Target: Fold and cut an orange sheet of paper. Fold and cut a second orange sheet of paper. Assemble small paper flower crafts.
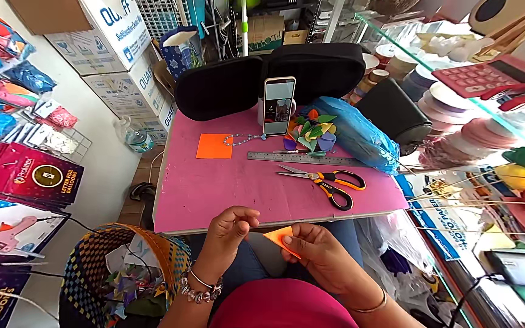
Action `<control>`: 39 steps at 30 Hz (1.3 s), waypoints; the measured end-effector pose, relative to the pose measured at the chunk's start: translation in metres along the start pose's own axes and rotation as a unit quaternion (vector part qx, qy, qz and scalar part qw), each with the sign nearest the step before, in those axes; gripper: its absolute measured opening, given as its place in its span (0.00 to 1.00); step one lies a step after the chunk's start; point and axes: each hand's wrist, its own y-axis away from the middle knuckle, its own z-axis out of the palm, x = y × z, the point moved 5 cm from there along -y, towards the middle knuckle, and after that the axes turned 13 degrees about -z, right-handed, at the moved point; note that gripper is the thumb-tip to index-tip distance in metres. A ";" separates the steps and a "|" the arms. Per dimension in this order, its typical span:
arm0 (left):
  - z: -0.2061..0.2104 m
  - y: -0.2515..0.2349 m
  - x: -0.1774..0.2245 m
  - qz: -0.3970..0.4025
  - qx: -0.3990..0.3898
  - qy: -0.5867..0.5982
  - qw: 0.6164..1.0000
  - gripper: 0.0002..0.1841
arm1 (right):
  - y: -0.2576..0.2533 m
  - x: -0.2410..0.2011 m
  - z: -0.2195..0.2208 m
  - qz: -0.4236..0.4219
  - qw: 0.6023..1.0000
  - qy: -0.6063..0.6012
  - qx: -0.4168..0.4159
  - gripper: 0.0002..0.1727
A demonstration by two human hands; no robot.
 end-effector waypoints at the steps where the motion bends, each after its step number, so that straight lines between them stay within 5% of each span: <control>1: 0.001 0.002 0.000 -0.039 0.002 -0.023 0.999 0.21 | 0.000 -0.003 -0.002 -0.053 0.997 0.059 -0.004 0.01; 5: 0.011 0.009 0.002 -0.114 -0.041 -0.032 0.992 0.18 | 0.000 -0.008 -0.002 -0.171 0.964 0.203 -0.020 0.03; 10: 0.016 0.009 0.007 -0.167 0.001 -0.032 0.985 0.06 | 0.002 -0.008 -0.002 -0.215 0.936 0.279 -0.023 0.05; 14: 0.019 0.009 0.005 -0.068 0.042 -0.152 0.985 0.08 | 0.003 -0.009 -0.001 -0.236 0.918 0.318 -0.018 0.06; 18: 0.027 0.012 -0.003 0.082 0.155 -0.360 0.916 0.15 | 0.004 -0.006 0.001 -0.272 0.884 0.379 -0.016 0.07; 24: 0.033 0.018 -0.003 0.195 0.164 -0.320 0.913 0.15 | 0.006 -0.011 0.006 -0.291 0.875 0.386 -0.042 0.10; 39: 0.036 0.025 -0.003 0.196 0.141 -0.260 0.935 0.15 | 0.009 -0.014 0.014 -0.347 0.845 0.401 -0.072 0.06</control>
